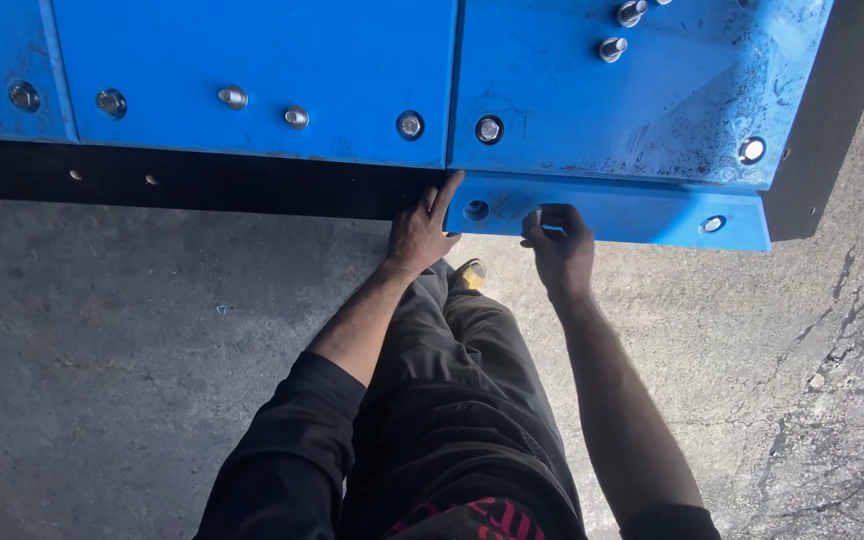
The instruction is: The person removes bolts from blue steel plates bolted onto a black frame, lifts the plates off, and carries them to a stack on a wooden pallet, adding them to the pile. They walk between the frame and the stack handling the plates one at a time.
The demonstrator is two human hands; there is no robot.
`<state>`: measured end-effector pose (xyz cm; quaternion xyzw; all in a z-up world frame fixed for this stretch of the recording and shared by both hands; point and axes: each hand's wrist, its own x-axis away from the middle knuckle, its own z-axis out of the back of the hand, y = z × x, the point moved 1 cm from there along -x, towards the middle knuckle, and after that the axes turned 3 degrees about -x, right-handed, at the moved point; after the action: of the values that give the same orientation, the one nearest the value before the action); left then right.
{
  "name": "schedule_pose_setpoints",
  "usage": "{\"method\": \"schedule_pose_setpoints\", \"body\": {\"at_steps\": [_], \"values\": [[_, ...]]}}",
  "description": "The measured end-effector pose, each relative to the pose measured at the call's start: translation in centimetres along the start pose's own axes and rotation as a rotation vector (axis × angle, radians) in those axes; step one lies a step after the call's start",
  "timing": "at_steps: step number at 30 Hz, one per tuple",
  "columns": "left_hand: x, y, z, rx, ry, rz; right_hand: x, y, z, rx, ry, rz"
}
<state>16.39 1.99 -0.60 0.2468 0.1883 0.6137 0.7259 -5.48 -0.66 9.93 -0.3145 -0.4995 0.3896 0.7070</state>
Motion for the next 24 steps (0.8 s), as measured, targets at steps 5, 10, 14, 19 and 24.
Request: {"method": "schedule_pose_setpoints", "body": {"at_steps": [5,10,14,19,24], "values": [[0.2,0.2,0.8,0.001,0.018,-0.017,2.7,1.2,-3.4,0.18,0.002,-0.009],[0.4,0.3,0.4,0.047,-0.001,-0.015,3.3,2.3,-5.0,0.221,0.098,0.096],[0.1,0.8,1.2,0.046,0.037,-0.035,3.5,2.0,-6.6,0.263,0.18,0.266],[-0.2,1.0,2.0,0.064,0.05,-0.05,3.9,1.9,-9.6,0.255,0.269,0.282],[-0.2,0.3,1.2,0.086,0.035,-0.021,4.4,2.1,-11.8,0.221,0.377,0.326]]}}
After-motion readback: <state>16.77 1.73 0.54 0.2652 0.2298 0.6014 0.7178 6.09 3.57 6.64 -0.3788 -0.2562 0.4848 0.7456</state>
